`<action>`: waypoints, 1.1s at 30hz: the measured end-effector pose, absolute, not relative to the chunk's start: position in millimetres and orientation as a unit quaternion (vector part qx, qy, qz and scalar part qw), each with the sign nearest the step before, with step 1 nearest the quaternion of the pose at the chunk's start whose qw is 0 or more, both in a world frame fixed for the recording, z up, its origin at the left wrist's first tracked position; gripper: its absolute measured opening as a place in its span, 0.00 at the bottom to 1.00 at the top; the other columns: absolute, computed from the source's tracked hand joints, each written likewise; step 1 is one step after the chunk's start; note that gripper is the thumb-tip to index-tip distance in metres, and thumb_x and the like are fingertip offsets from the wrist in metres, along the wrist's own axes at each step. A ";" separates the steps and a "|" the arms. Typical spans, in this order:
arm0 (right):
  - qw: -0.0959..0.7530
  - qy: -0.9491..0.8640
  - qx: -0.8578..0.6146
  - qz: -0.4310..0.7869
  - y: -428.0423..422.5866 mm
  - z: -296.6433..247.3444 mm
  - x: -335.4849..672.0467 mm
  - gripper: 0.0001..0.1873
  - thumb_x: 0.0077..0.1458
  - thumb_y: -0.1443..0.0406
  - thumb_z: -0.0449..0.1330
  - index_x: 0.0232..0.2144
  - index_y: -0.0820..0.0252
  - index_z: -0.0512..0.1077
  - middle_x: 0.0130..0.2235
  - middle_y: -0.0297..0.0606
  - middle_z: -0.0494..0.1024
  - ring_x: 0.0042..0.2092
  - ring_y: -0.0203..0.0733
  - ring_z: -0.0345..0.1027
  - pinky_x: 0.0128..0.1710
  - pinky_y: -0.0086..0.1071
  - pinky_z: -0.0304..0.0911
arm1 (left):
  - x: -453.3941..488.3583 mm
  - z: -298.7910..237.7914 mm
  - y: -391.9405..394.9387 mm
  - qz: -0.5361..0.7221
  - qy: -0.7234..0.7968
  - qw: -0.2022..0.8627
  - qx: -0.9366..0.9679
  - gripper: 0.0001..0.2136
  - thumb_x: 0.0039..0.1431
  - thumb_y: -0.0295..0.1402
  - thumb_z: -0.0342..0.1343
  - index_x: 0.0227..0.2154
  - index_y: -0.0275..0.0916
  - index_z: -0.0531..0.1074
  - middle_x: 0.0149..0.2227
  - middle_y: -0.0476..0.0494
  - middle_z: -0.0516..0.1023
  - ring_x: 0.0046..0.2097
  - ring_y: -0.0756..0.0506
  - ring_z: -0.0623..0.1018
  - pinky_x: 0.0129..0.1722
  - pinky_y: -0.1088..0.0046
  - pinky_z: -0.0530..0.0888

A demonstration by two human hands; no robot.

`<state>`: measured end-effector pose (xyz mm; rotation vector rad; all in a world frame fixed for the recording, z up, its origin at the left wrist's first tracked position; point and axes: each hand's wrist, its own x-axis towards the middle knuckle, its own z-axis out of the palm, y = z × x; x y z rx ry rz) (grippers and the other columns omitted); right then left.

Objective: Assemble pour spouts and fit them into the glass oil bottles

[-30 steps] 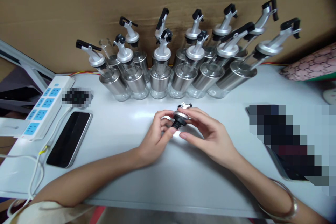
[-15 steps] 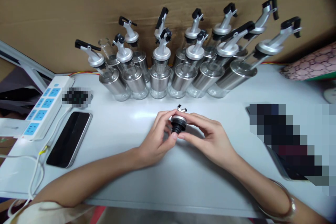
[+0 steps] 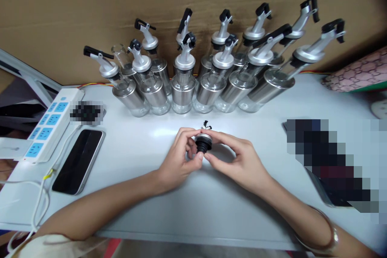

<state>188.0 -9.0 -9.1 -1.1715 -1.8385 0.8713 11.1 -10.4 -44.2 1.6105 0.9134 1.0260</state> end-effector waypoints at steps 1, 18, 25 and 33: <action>0.385 -0.725 -0.464 0.334 -9.1 -9.2 187.2 0.20 0.49 0.69 0.61 0.47 0.65 0.75 0.41 0.43 0.83 0.38 0.40 0.77 0.41 0.30 0.73 | 11.5 -44.1 -10.2 0.424 0.377 0.490 0.662 0.18 0.58 0.29 0.53 0.51 0.46 0.59 0.46 0.45 0.61 0.36 0.51 0.68 0.34 0.74 0.69; 0.363 -0.733 -0.484 0.311 -12.0 -2.6 185.5 0.17 0.45 0.70 0.57 0.40 0.58 0.73 0.34 0.36 0.82 0.33 0.40 0.77 0.35 0.31 0.73 | 13.7 -37.5 -9.6 0.395 0.371 0.527 0.654 0.16 0.56 0.30 0.54 0.47 0.43 0.58 0.43 0.45 0.62 0.34 0.51 0.68 0.33 0.74 0.69; 0.359 -0.737 -0.479 0.315 -12.9 -1.2 186.1 0.16 0.45 0.70 0.57 0.39 0.59 0.73 0.33 0.37 0.82 0.32 0.40 0.77 0.34 0.31 0.72 | 14.2 -39.2 -10.5 0.402 0.364 0.524 0.657 0.15 0.56 0.31 0.54 0.45 0.43 0.57 0.42 0.46 0.62 0.34 0.51 0.68 0.33 0.74 0.68; 0.356 -0.735 -0.479 0.321 -12.8 1.1 186.2 0.14 0.45 0.70 0.58 0.37 0.59 0.74 0.32 0.36 0.82 0.32 0.40 0.77 0.34 0.31 0.72 | 13.2 -41.3 -10.4 0.408 0.348 0.501 0.680 0.12 0.58 0.31 0.53 0.44 0.43 0.58 0.41 0.46 0.62 0.34 0.51 0.67 0.33 0.73 0.69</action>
